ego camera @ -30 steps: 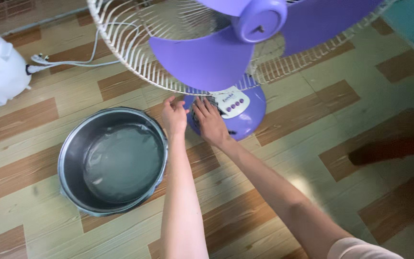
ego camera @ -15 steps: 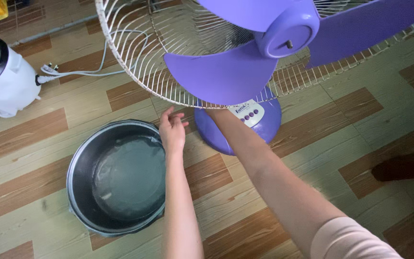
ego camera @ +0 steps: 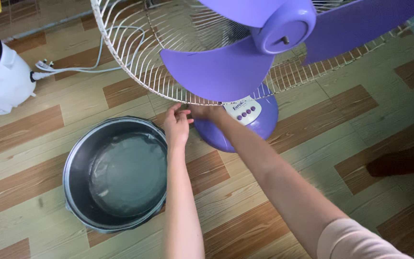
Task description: The person wrings out a cloth in a metal bowl of water, then wipes the base and blades of a purple electric fan. The person repeatedly dips the cloth in the bowl and continues wiping the fan blades and base.
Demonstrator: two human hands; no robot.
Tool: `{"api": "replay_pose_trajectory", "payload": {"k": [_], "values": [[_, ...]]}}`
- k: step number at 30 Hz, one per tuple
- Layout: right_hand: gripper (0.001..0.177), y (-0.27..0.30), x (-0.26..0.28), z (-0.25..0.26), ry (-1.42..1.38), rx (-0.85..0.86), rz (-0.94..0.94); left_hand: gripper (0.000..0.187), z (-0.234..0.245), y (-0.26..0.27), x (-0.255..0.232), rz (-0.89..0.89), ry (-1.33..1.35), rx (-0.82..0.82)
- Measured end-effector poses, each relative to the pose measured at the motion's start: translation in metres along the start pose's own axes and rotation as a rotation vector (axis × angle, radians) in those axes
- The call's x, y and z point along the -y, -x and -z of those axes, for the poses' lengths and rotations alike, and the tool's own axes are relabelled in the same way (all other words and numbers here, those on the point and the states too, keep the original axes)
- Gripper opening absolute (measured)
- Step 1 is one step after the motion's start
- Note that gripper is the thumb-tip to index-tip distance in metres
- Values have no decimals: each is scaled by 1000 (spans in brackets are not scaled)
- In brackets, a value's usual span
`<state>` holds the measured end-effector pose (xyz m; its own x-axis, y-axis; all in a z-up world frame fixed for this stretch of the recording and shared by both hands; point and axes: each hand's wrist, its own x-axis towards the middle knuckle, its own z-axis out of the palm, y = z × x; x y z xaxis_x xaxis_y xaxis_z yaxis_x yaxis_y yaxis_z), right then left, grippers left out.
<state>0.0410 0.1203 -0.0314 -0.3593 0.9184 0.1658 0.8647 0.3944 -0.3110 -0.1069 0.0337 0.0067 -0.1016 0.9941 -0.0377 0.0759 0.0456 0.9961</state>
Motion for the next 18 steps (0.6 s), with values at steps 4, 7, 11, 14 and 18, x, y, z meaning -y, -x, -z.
{"api": "replay_pose_trajectory", "payload": {"k": [4, 7, 11, 14, 18], "values": [[31, 47, 36, -17, 152, 19, 318, 35, 1, 7, -3, 55, -90, 26], [27, 93, 44, -10, 223, -43, 500, 36, 6, 8, -11, -19, -71, 19], [25, 165, 37, 9, 0, -43, 559, 35, 16, 13, -14, -40, -33, 8], [18, 211, 21, 25, -78, -89, 551, 35, 15, 13, -6, -21, -148, 18], [11, 249, -12, 43, -48, -238, 334, 35, -8, 9, 20, -12, -95, 78]]}}
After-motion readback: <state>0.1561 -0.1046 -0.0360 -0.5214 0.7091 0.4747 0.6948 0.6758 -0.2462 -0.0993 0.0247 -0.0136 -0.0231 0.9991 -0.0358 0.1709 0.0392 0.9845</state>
